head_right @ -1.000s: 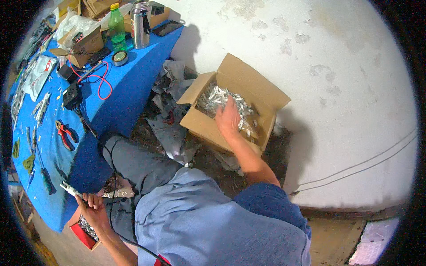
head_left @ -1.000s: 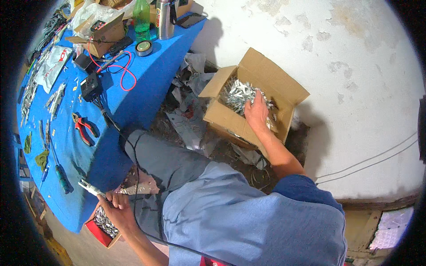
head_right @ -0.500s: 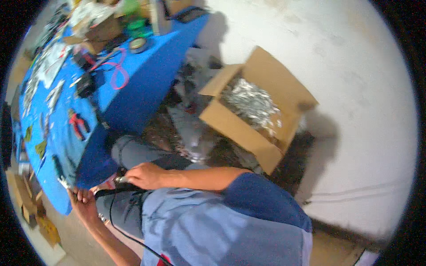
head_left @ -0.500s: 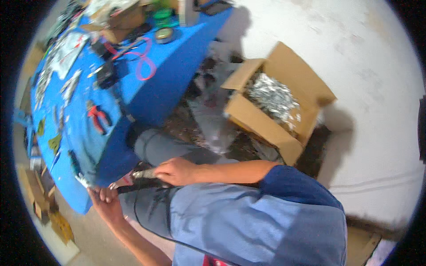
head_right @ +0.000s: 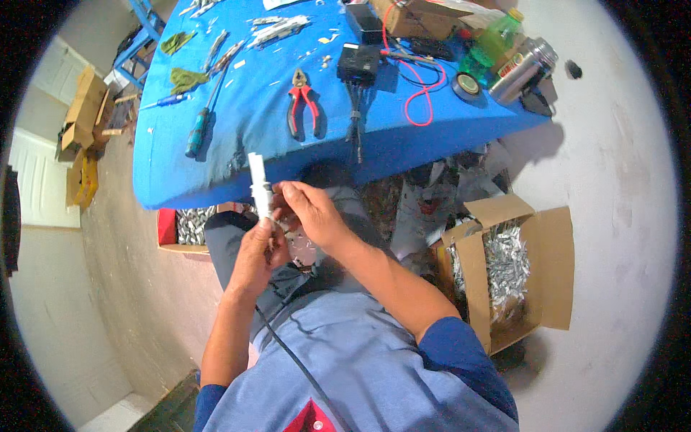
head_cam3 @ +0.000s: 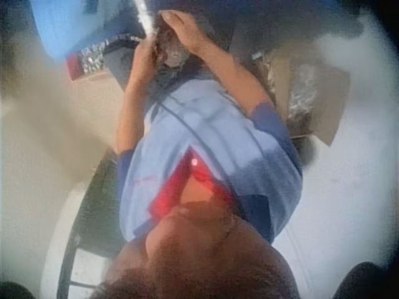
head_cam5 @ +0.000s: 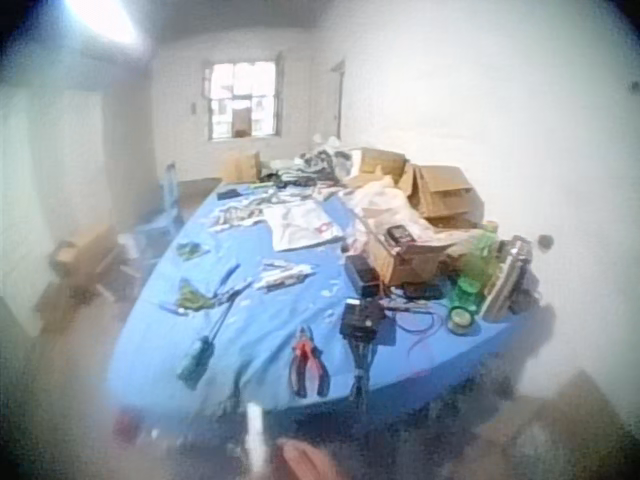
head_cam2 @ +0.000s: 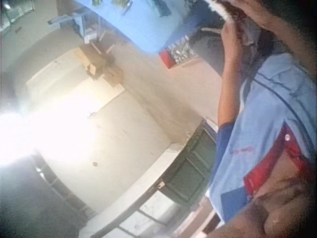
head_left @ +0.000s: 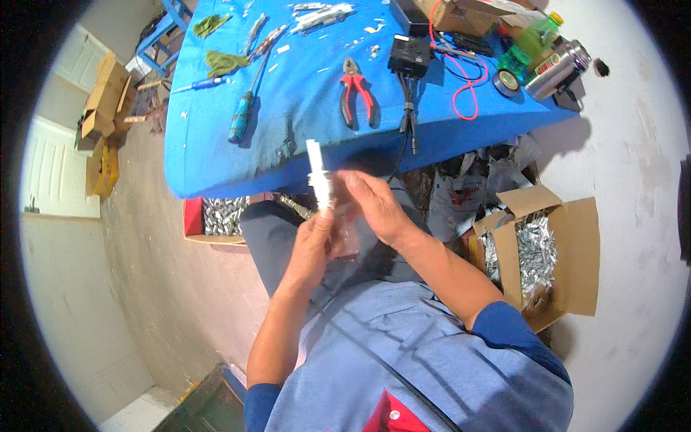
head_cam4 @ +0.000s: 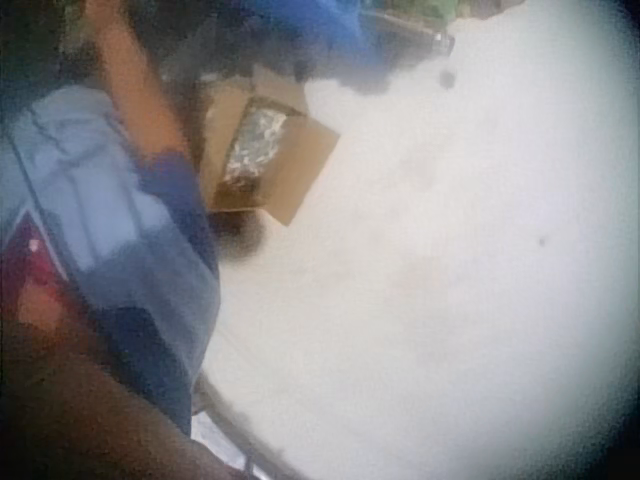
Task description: The person uses pliers to crimp a metal collar onto a gray cable, then uses a screwdriver to tighten screws on a white plastic component.
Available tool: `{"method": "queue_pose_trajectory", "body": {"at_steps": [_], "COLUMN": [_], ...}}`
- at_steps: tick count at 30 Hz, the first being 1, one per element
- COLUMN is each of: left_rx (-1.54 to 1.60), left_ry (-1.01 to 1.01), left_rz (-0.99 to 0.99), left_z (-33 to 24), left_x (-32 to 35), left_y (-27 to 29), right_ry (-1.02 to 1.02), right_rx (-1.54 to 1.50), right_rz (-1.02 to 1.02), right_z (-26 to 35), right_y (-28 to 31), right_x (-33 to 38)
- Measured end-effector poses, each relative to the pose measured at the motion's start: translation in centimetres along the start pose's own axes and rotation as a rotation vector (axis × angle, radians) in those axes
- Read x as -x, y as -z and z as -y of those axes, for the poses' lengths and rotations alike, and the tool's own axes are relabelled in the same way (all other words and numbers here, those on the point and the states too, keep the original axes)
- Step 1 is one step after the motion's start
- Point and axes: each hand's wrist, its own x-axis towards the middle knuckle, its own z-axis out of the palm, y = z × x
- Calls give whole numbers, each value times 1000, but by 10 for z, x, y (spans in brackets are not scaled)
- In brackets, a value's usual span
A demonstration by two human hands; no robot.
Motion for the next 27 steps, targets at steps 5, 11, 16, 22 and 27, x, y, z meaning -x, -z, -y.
{"method": "queue_pose_trajectory", "body": {"at_steps": [5,11,16,22,27], "left_rx": [87,369,360,319,184], "left_ry": [74,137,129,133,90], "left_rz": [144,186,174,118,80], "left_z": [19,29,31,28,35], "left_x": [-1,-2,-7,-12,-13], "left_y": [3,21,18,20,23], "right_ry": [-115,-198,-216,-222,-102], "right_rx": [-334,-318,-329,-373,-126], "right_rz": [136,64,126,162,-21], "right_z": [13,6,2,7,12], "right_y": [-1,4,5,8,-4], "right_x": [-26,-26,-26,-26,-24]}}
